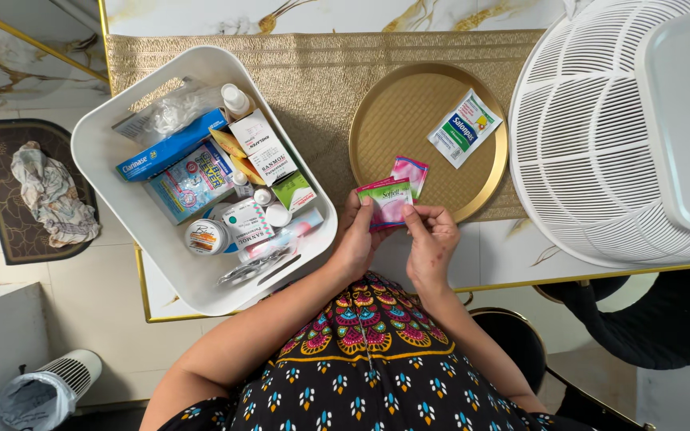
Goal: The person transfers various medical supplies from a gold tray into a white plastic bin, arranging them by hand. The person then wipes the white bin and the gold tray with a white cloth.
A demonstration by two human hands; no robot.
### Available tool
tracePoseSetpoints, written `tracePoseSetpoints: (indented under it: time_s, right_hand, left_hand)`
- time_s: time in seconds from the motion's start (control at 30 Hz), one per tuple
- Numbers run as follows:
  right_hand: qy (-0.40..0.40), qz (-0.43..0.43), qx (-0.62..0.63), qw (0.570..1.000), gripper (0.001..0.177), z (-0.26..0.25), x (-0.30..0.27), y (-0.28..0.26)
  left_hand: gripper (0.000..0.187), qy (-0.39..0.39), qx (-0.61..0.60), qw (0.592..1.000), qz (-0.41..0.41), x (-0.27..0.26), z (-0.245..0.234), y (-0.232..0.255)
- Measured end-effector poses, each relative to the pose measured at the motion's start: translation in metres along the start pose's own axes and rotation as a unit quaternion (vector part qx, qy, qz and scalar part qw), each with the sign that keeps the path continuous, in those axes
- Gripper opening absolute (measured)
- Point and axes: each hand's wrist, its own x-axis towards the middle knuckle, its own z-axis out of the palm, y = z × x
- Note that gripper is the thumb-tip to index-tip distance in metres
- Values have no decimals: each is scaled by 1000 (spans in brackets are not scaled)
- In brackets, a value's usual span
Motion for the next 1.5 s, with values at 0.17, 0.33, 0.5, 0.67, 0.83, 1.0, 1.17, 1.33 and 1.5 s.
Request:
tracePoseSetpoints:
  time_s: [0.17,0.33,0.5,0.67,0.83,1.0,1.17,1.33,1.5]
  right_hand:
    - [6,27,24,999,16,4,-6,0]
    - [-45,-96,-181,978,24,0,29,-12]
    - [-199,-327,-492,782,65,4,79,-44]
    - [-271,-285,-537,747,65,11,105,-45]
    - [-215,-72,-467,855,25,-18,106,-36]
    - [-32,74,1,997,34,-25,69,-55]
    - [-5,52,67,996,17,-1,15,-25]
    - [6,6,59,998,12,14,-8,-9]
    - [15,-37,26,999,12,16,-14,-17]
  left_hand:
    - [26,-10,42,999,-2,-7,2,8]
    - [34,55,112,992,-30,-1,-10,3]
    - [35,57,116,990,-53,0,-20,1]
    - [35,29,124,991,-43,-1,-17,6]
    - [35,15,112,993,-19,2,-23,-1]
    - [39,31,90,995,12,9,-24,-10]
    - [37,6,48,998,49,7,-10,-10]
    - [35,-2,13,999,44,-5,5,6]
    - [34,-27,60,995,71,-18,23,16]
